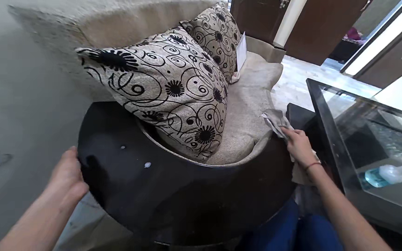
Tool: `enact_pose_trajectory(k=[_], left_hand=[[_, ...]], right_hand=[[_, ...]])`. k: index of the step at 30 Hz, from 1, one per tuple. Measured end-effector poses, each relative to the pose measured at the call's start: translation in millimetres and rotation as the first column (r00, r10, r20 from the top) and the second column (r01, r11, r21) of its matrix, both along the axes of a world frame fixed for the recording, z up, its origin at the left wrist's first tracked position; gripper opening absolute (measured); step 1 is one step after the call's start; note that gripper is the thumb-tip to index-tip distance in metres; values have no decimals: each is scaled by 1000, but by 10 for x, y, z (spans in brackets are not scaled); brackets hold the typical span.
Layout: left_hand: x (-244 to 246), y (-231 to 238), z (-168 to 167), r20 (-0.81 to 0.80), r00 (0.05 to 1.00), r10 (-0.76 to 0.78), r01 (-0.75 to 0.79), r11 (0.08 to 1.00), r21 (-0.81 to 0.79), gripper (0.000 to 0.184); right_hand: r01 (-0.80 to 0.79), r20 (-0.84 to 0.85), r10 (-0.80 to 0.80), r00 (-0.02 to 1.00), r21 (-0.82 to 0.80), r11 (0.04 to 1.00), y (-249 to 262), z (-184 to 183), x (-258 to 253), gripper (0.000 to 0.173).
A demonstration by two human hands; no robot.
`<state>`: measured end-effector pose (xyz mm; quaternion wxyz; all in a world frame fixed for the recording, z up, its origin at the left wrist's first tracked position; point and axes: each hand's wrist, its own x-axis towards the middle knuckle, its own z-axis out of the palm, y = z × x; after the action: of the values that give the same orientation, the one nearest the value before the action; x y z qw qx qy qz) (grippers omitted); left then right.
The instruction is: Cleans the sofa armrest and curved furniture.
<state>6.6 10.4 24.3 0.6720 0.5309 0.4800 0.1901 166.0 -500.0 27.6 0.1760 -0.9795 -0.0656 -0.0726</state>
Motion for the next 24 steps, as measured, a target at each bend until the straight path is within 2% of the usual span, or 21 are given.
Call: enact_pose_trajectory(k=[2,5,6,7,10,13,15,18,21,24], left_hand=[[16,14,-18,3,1000,-1,1,1000,10,52],[10,28,-42,9,1000,0,0,1000,17,53],[13,19,-43,4,1000,2,-2,1000,20,52],[17,11,-40,1,1000,1,-1,1000,22,50],[7,25,-44,19,1000,-4,4,1000,19,48],[-1,38,-39,16,1000,2,-2,1000,18,50],[-7,63,-60,25,1000,0,0,1000,3,53],[-15,27,-3,40,999,-17,18,1000,-23,48],[-13,-2,29,58,998,8,-4,998,-62,50],[0,-7,24,60,997,43,-38,996,-82,53]], right_hand=[[28,56,-28,998,-6,1000,235,2,-303,48],[41,57,-39,998,-43,998,793,-12,-1074,50],[12,117,-7,993,-45,999,994,-59,-1363,51],[-28,169,36,985,-47,998,1198,-101,-1650,52],[-241,183,247,952,-55,969,1663,-165,-2373,51],[-429,150,424,893,0,903,1732,-255,-2690,44],[-457,164,448,879,24,889,1534,-307,-2639,43],[-366,164,354,921,45,930,1048,-282,-2288,44],[-268,159,262,952,15,963,336,-205,-1627,56],[-210,177,213,961,-40,977,-326,-242,-892,56]])
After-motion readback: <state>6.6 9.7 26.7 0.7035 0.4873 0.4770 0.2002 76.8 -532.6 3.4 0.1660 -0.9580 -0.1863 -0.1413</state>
